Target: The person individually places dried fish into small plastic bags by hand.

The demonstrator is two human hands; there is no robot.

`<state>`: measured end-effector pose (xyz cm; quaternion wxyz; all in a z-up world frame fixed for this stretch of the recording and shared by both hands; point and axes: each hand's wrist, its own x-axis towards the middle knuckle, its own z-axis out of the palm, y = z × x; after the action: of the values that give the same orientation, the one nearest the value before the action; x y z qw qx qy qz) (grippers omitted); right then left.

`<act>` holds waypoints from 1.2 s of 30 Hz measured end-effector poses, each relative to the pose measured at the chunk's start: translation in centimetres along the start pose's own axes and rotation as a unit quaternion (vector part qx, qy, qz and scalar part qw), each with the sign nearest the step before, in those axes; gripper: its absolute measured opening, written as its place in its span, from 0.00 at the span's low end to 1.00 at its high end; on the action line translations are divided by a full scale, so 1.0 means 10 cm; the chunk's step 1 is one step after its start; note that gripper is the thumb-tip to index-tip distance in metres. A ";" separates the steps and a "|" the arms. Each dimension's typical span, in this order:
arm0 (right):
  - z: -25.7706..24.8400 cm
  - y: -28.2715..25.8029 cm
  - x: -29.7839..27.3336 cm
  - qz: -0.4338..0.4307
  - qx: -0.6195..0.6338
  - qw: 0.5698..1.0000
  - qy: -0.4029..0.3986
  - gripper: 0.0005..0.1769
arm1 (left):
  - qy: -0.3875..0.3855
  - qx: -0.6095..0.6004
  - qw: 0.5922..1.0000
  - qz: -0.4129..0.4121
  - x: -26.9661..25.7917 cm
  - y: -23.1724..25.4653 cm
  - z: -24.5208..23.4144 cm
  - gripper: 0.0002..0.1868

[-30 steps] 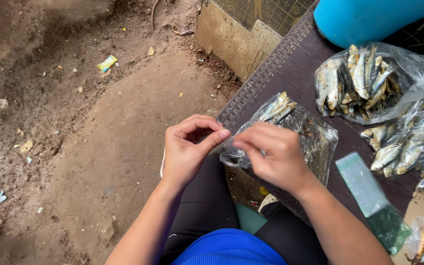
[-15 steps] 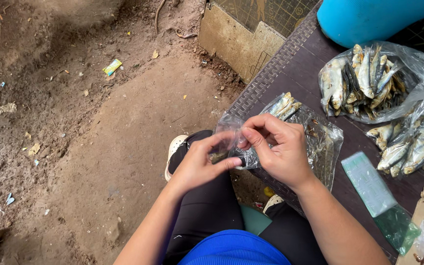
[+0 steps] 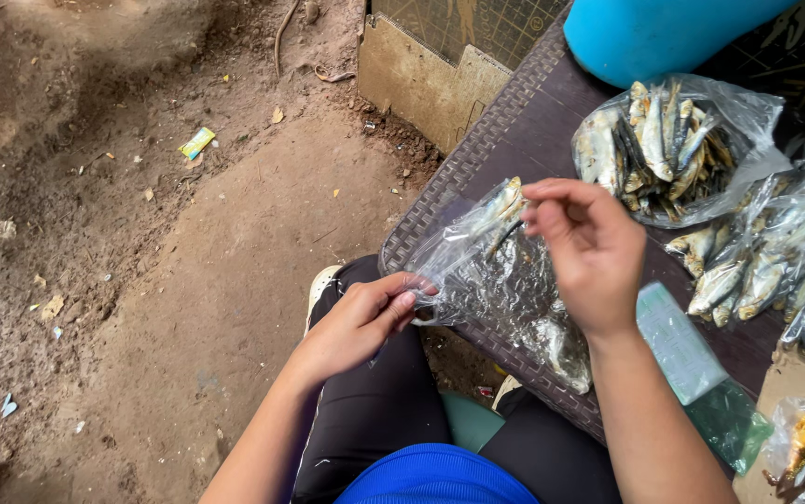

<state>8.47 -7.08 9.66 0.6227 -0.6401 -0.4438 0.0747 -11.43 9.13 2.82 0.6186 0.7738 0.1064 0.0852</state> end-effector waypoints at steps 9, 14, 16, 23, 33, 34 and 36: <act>0.06 -0.26 -0.10 -0.324 -0.417 0.819 -0.225 0.28 | -0.053 0.067 0.996 0.017 0.25 0.19 0.24 0.14; -0.19 -0.07 -0.13 -0.267 -0.454 0.801 -0.284 0.13 | -0.072 0.066 0.993 0.066 0.36 0.46 0.21 0.16; -0.29 -0.04 -0.15 -0.237 -0.437 0.811 -0.309 0.09 | -0.085 0.043 0.991 0.093 0.42 0.54 0.21 0.16; -0.61 0.07 -0.21 -0.186 -0.322 0.891 -0.259 0.10 | -0.143 0.132 0.981 0.015 0.56 0.75 0.27 0.15; -0.48 0.64 -0.52 0.151 0.382 0.911 -0.044 0.11 | -0.107 0.021 0.993 0.050 0.79 1.38 0.80 0.11; -0.38 0.65 -0.59 0.257 0.366 0.894 -0.008 0.10 | -0.112 0.024 0.992 0.053 0.84 1.41 0.87 0.11; -0.16 0.62 -0.75 0.357 0.346 0.867 0.036 0.11 | -0.011 0.061 0.983 0.175 0.95 1.43 1.00 0.09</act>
<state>8.01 -12.10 1.20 0.7510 -0.5003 -0.1078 0.4172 1.21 -0.74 14.58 0.5471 0.8176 -0.0325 0.1764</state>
